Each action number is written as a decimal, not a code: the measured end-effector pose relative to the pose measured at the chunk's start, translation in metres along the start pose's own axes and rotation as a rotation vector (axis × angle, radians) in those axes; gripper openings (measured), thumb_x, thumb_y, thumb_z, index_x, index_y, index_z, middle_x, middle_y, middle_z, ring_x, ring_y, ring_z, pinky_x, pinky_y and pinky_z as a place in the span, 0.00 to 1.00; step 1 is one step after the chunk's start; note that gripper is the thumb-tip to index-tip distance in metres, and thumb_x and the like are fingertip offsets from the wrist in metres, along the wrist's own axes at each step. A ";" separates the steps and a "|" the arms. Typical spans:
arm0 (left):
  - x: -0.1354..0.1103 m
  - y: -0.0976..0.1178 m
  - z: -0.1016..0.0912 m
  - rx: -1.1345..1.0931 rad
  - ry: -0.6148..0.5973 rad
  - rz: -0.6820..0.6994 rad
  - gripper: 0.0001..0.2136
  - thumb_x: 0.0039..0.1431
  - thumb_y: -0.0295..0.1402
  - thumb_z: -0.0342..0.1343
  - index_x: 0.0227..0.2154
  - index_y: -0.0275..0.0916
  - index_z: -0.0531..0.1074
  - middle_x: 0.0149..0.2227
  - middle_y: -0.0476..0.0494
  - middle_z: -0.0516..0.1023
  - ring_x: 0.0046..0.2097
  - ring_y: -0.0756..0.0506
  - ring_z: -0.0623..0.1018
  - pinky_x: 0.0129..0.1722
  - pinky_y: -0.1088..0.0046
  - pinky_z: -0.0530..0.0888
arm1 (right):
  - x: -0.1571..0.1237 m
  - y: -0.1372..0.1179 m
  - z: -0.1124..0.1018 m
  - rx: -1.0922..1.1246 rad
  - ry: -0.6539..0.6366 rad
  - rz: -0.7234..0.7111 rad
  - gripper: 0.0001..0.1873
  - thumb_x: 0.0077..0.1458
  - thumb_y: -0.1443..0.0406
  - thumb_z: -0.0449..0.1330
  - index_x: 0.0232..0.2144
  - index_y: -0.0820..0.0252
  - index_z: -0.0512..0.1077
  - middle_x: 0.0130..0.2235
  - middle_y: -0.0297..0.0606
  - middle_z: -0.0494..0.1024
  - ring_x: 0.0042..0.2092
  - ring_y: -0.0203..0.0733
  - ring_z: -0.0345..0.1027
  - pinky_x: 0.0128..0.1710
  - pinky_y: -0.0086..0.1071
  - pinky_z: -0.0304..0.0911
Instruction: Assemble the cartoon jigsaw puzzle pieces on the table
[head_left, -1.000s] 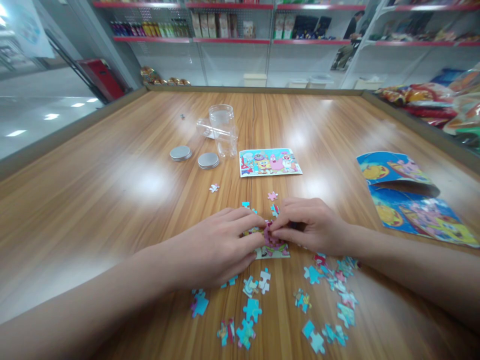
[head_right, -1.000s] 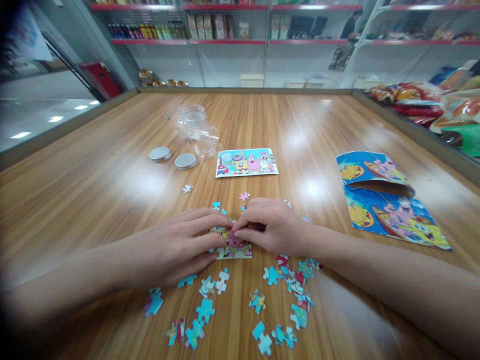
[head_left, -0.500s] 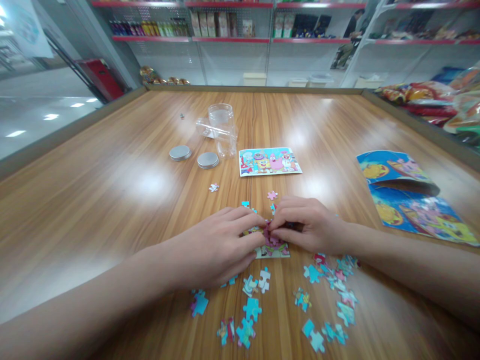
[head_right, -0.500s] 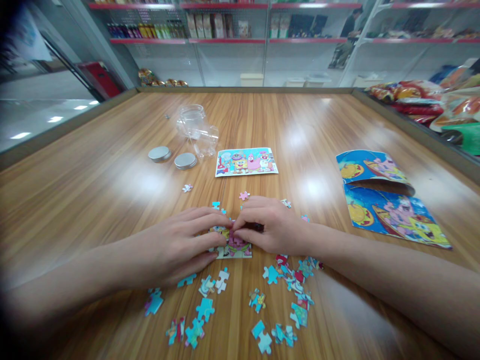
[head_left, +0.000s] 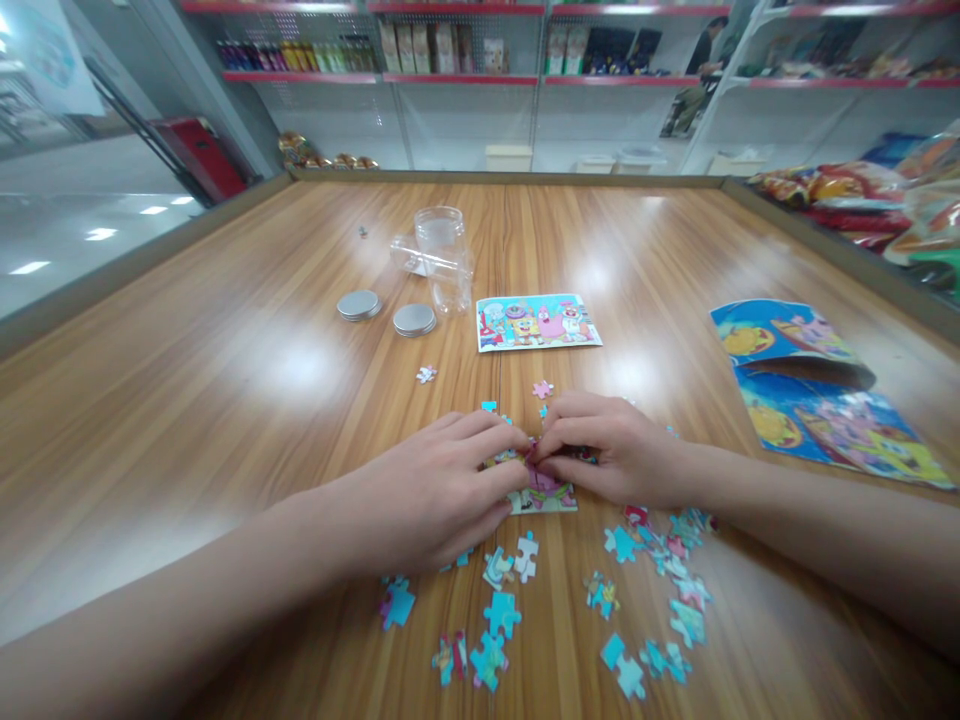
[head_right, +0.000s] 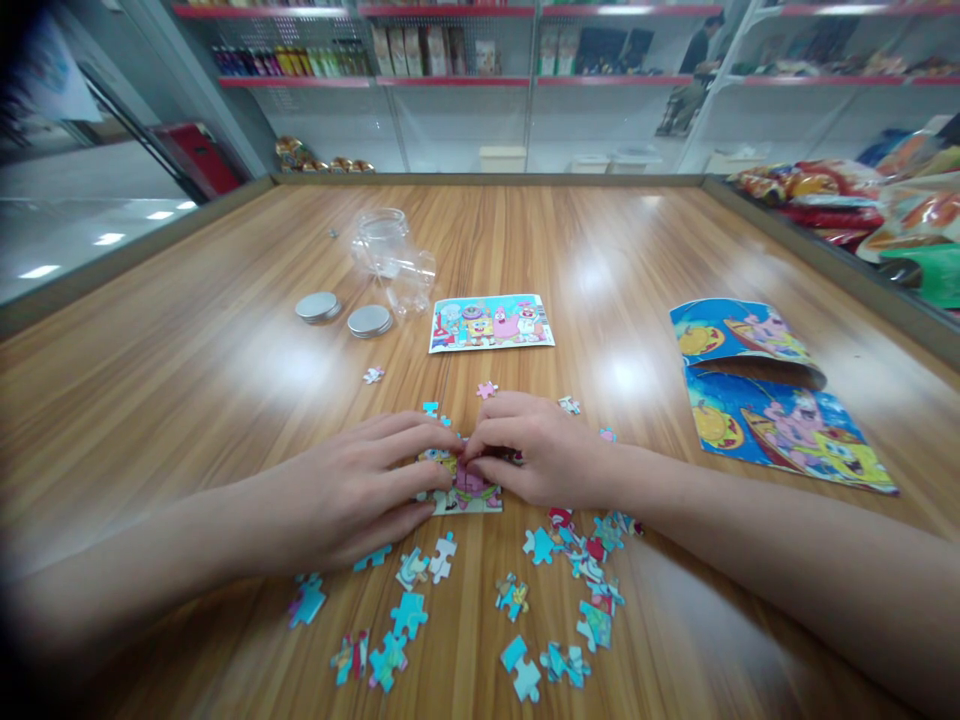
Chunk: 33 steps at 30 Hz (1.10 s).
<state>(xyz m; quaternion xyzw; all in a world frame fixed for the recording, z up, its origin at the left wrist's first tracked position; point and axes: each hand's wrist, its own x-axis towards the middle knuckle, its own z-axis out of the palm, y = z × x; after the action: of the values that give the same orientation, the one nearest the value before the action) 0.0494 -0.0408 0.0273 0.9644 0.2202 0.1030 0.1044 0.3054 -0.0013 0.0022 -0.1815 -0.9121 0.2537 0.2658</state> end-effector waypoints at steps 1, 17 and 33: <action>0.000 0.000 0.000 0.001 0.001 -0.001 0.07 0.69 0.29 0.51 0.46 0.36 0.72 0.55 0.34 0.72 0.56 0.38 0.72 0.57 0.53 0.74 | 0.000 0.000 0.000 -0.002 0.001 0.000 0.04 0.62 0.71 0.62 0.36 0.62 0.77 0.34 0.36 0.74 0.36 0.36 0.68 0.36 0.30 0.62; 0.000 0.000 0.001 0.004 -0.013 -0.006 0.08 0.70 0.30 0.50 0.46 0.36 0.72 0.55 0.34 0.72 0.56 0.37 0.72 0.57 0.51 0.73 | -0.001 0.001 0.001 -0.010 -0.002 0.011 0.05 0.63 0.72 0.61 0.36 0.62 0.77 0.34 0.36 0.75 0.36 0.35 0.67 0.37 0.30 0.62; 0.000 0.000 0.001 0.018 -0.014 -0.008 0.08 0.71 0.30 0.49 0.47 0.36 0.70 0.55 0.35 0.72 0.55 0.37 0.72 0.55 0.53 0.74 | -0.001 0.001 0.001 -0.016 -0.017 0.017 0.07 0.64 0.73 0.59 0.37 0.64 0.77 0.35 0.37 0.74 0.37 0.36 0.67 0.37 0.29 0.61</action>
<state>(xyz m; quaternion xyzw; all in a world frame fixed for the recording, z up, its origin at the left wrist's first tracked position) 0.0493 -0.0408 0.0260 0.9651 0.2240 0.0940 0.0978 0.3058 -0.0013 0.0012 -0.1890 -0.9148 0.2504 0.2544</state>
